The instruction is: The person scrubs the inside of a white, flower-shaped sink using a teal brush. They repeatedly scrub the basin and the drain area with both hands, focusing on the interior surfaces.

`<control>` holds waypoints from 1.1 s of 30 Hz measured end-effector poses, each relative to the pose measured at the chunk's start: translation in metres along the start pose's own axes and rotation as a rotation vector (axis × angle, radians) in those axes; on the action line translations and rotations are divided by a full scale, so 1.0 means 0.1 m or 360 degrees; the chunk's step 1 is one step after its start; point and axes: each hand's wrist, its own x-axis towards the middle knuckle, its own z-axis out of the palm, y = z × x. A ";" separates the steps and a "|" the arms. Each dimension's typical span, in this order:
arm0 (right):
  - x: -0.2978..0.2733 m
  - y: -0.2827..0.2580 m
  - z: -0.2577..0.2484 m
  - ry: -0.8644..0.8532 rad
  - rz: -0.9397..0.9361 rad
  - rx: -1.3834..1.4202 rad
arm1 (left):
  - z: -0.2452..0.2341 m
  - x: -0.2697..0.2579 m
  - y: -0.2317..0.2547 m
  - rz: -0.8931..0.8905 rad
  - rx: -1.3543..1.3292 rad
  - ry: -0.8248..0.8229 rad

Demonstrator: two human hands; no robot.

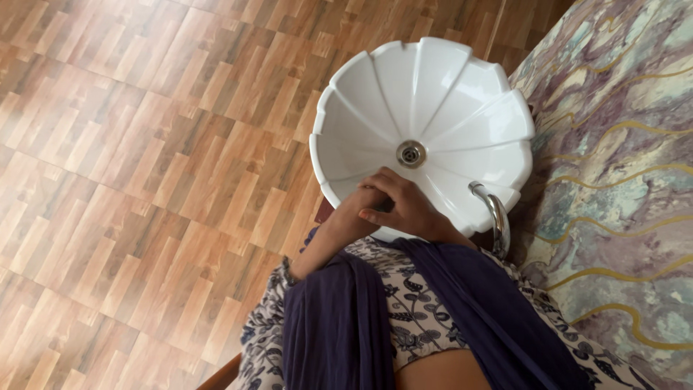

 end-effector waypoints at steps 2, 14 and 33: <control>0.06 0.09 0.09 0.0016 -0.0058 0.0124 | -0.06 0.01 0.05 -0.0147 0.0167 0.0010; -0.05 1.03 0.67 0.0783 0.0213 0.0785 | 0.42 0.29 -0.44 -0.0077 0.0761 0.0116; -0.08 1.61 1.00 0.0719 0.1131 0.1709 | 0.37 0.08 -0.37 -0.0435 0.0193 0.0287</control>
